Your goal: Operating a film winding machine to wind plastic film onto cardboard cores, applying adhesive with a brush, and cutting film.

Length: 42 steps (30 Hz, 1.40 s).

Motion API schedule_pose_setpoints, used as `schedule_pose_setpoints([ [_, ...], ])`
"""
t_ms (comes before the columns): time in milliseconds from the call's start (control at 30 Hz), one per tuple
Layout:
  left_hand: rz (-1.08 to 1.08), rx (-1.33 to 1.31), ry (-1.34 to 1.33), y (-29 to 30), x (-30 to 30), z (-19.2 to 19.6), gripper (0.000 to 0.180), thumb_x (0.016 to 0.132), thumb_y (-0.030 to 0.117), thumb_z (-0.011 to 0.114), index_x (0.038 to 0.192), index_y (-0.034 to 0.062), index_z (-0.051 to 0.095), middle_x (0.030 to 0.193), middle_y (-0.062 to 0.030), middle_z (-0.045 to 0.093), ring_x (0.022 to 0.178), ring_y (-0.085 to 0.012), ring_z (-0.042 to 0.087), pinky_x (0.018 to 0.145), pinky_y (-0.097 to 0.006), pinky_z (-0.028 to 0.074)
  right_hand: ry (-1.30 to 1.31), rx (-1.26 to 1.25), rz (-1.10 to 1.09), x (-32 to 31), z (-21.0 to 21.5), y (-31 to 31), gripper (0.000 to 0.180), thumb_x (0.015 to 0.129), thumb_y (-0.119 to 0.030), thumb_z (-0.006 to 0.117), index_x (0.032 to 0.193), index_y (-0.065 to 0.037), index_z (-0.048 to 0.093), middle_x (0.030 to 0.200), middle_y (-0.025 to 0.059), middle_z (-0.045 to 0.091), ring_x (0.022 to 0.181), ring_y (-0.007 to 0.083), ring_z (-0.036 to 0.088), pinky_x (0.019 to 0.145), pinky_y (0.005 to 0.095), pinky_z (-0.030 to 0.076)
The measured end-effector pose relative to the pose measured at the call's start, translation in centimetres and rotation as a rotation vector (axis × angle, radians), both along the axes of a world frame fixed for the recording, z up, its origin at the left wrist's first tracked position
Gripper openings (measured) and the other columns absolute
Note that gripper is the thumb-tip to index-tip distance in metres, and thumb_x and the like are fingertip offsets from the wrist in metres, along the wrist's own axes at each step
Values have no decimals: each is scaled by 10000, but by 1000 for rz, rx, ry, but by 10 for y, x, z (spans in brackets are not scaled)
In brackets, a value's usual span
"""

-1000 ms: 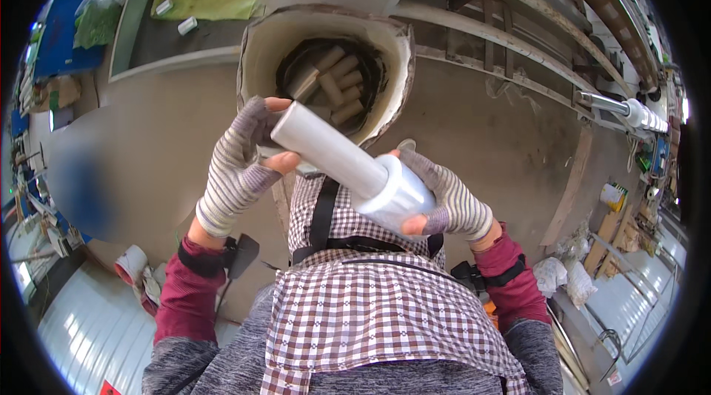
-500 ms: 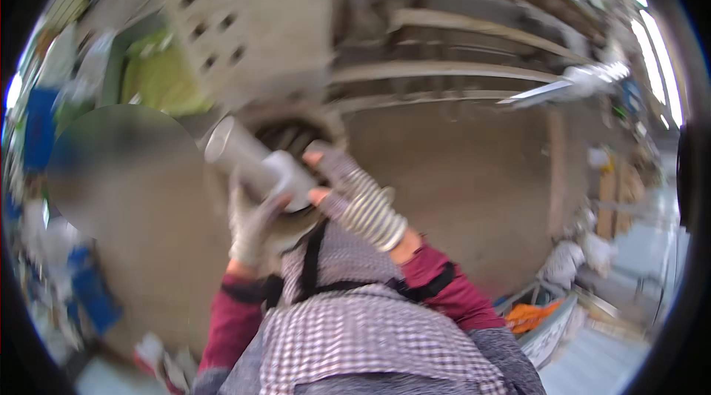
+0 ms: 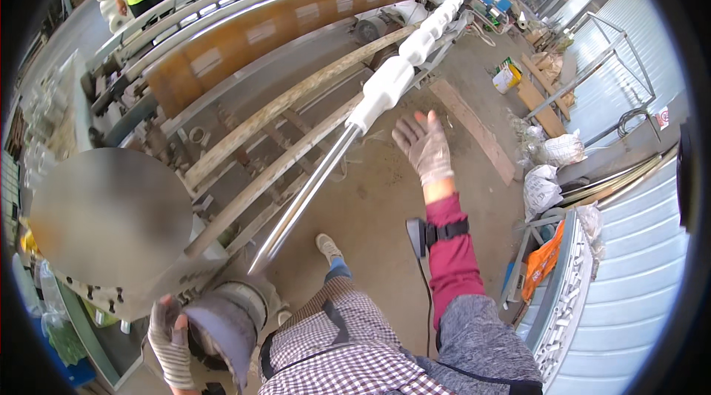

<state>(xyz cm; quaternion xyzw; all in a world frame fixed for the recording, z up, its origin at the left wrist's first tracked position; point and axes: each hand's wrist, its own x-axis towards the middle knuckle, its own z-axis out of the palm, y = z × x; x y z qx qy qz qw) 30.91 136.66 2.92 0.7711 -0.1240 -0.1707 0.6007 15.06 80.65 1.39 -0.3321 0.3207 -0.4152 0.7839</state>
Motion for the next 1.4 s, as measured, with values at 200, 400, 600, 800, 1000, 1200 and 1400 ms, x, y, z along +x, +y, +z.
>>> schedule_pose_setpoints([
  [200, -600, 160, 151, -282, 30, 92, 780, 761, 275, 772, 1375, 6, 372, 1246, -154, 551, 1121, -203, 539, 931, -305, 431, 88, 69, 125, 52, 25, -216, 892, 781, -696, 533, 1356, -30, 381, 1367, 193, 425, 1247, 332, 428, 954, 492, 432],
  [400, -884, 251, 94, -418, 14, 57, 1048, 704, 346, 811, 1474, 68, 156, 1275, -222, 513, 1188, -282, 508, 992, -342, 394, 37, -82, 225, 79, -1, -363, 661, 744, -480, 688, 1156, 4, 503, 1039, 201, 635, 945, 382, 622, 908, 521, 484],
  [600, -702, 431, 173, -397, 15, 58, 1180, 618, 320, 871, 1477, 46, 111, 1217, -197, 531, 1125, -227, 513, 978, -311, 379, -277, 179, 497, 97, -6, -187, 518, 771, -428, 656, 1019, 18, 569, 1046, 231, 614, 1020, 421, 581, 936, 574, 451],
  [800, -673, 209, 225, -225, 7, 57, 947, 618, 336, 842, 1357, 24, 338, 1111, -148, 566, 1078, -227, 554, 957, -322, 402, -337, 296, 620, 85, -3, -10, 617, 755, -456, 634, 1079, 61, 546, 1166, 207, 545, 1135, 333, 510, 1009, 585, 367],
  [1000, -460, 196, 263, -1, -21, 57, 877, 577, 238, 863, 1304, 23, 421, 1134, -87, 570, 1062, -160, 531, 955, -306, 406, -436, 332, 606, 92, -5, 223, 402, 739, -408, 626, 942, -62, 604, 966, 140, 572, 920, 302, 521, 922, 548, 403],
  [1200, -129, 175, 380, 188, -91, 39, 854, 572, 227, 873, 1285, 16, 453, 1101, -80, 591, 1020, -166, 560, 902, -307, 463, -483, 399, 653, 97, -11, 425, 311, 768, -309, 624, 979, -84, 580, 1005, 159, 594, 938, 315, 553, 919, 524, 426],
  [1400, 290, 195, 642, 264, -127, 0, 925, 555, 232, 867, 1318, -25, 413, 1055, -122, 572, 847, -179, 600, 602, -272, 537, -146, -210, 624, 123, -43, 509, 280, 763, -182, 666, 973, -51, 534, 928, 177, 626, 870, 294, 618, 803, 452, 516],
])
